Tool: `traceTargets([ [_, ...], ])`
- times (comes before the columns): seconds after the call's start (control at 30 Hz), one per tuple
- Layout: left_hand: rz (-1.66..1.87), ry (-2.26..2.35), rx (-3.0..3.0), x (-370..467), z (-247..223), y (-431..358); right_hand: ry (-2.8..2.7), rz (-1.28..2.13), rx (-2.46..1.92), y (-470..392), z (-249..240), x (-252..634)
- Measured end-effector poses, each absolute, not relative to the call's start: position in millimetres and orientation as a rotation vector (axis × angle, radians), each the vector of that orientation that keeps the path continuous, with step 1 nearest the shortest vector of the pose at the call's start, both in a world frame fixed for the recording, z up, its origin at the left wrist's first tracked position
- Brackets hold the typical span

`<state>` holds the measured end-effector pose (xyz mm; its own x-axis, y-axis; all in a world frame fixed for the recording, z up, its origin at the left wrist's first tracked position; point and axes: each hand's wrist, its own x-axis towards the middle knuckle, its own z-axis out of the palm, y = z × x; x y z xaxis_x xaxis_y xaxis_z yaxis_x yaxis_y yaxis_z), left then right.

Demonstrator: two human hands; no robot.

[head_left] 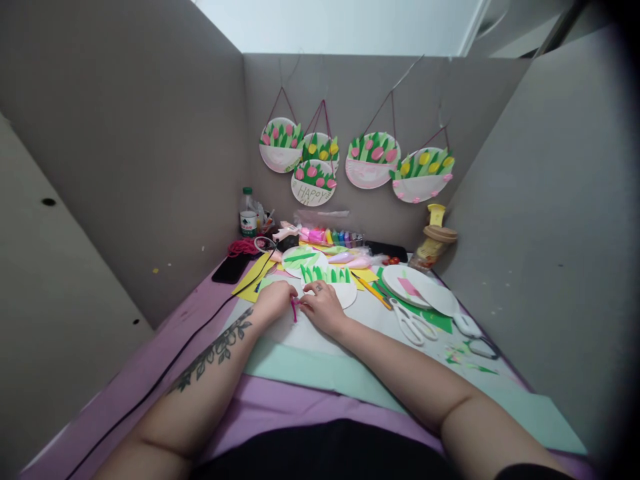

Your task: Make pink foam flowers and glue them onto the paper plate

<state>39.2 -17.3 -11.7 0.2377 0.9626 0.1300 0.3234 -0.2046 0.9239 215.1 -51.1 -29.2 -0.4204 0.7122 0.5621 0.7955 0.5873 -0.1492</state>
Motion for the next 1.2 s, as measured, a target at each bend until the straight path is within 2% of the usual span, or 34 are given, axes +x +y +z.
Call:
traceTargets([
  [0.57, 0.327, 1.524, 2.399, 42, 5, -25, -2.251, -0.16, -1.241, -50, -31, 209],
  [1.2, 0.241, 1.531, 2.531, 42, 5, -25, -2.236, -0.106, -1.291, -45, -33, 205],
])
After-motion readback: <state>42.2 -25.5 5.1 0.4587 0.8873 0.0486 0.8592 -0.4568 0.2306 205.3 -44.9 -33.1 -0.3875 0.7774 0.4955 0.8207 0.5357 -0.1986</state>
